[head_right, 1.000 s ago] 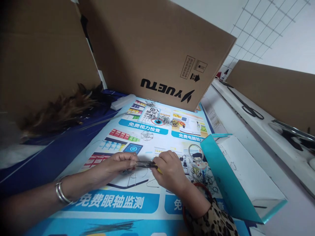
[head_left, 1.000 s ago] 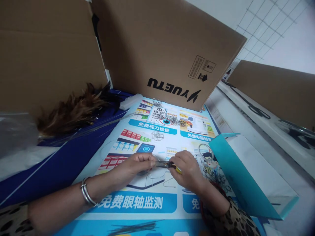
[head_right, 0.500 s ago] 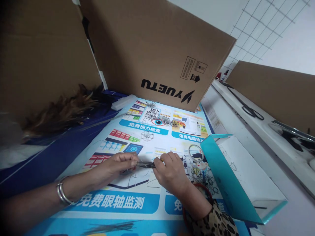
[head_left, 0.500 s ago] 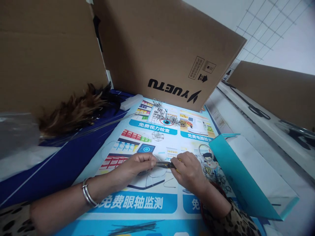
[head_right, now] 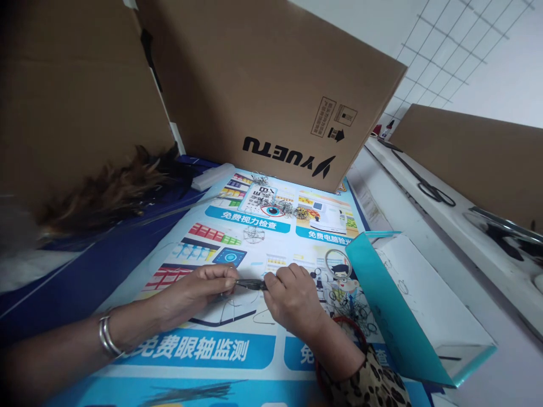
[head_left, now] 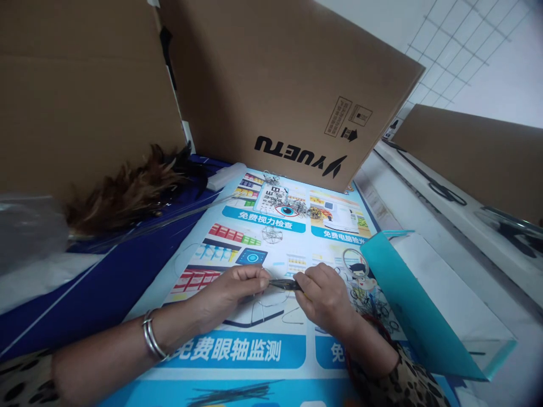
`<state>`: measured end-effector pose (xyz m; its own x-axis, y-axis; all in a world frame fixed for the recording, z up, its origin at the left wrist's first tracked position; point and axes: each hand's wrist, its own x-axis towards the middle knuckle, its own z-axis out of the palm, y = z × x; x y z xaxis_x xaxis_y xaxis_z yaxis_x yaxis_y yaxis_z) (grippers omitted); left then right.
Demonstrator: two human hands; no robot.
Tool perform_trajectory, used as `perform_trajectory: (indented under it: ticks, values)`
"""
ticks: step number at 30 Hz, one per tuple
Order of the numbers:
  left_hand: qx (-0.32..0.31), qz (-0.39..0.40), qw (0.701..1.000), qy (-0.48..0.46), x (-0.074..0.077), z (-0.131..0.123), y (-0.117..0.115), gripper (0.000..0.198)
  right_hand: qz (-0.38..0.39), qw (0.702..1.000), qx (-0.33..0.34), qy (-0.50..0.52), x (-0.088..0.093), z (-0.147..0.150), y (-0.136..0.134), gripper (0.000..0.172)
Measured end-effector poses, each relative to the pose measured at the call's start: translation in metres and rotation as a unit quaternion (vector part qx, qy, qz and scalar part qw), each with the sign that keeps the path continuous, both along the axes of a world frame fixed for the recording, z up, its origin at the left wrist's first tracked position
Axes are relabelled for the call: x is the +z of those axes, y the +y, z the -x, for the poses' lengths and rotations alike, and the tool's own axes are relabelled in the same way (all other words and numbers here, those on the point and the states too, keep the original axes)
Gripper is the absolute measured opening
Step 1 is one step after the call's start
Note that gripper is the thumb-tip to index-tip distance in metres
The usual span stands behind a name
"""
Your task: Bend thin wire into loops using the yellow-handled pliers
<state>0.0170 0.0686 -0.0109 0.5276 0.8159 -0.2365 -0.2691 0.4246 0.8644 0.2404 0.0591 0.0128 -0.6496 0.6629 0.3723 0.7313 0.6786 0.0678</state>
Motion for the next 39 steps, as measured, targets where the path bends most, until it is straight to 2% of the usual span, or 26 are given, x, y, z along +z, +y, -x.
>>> perform_trajectory:
  ticks: [6, 14, 28, 39]
  values:
    - [0.003, 0.018, 1.0, -0.01, 0.001, 0.0, 0.0, 0.013, 0.011, 1.0, -0.007, 0.0, 0.005, 0.001, -0.002, 0.019]
    - [0.044, 0.022, 0.999, -0.014, 0.004, -0.002, 0.0, 0.013, 0.005, 0.999, -0.03, 0.045, 0.012, -0.002, 0.001, 0.018]
    - [0.051, 0.026, 0.998, -0.037, 0.005, -0.006, -0.004, 0.01, -0.04, 0.999, -0.015, 0.0, 0.007, -0.003, 0.002, 0.02]
    - [0.111, 0.05, 0.992, -0.044, 0.01, -0.012, -0.01, 0.012, -0.089, 0.995, -0.031, -0.015, 0.005, 0.003, -0.004, 0.02]
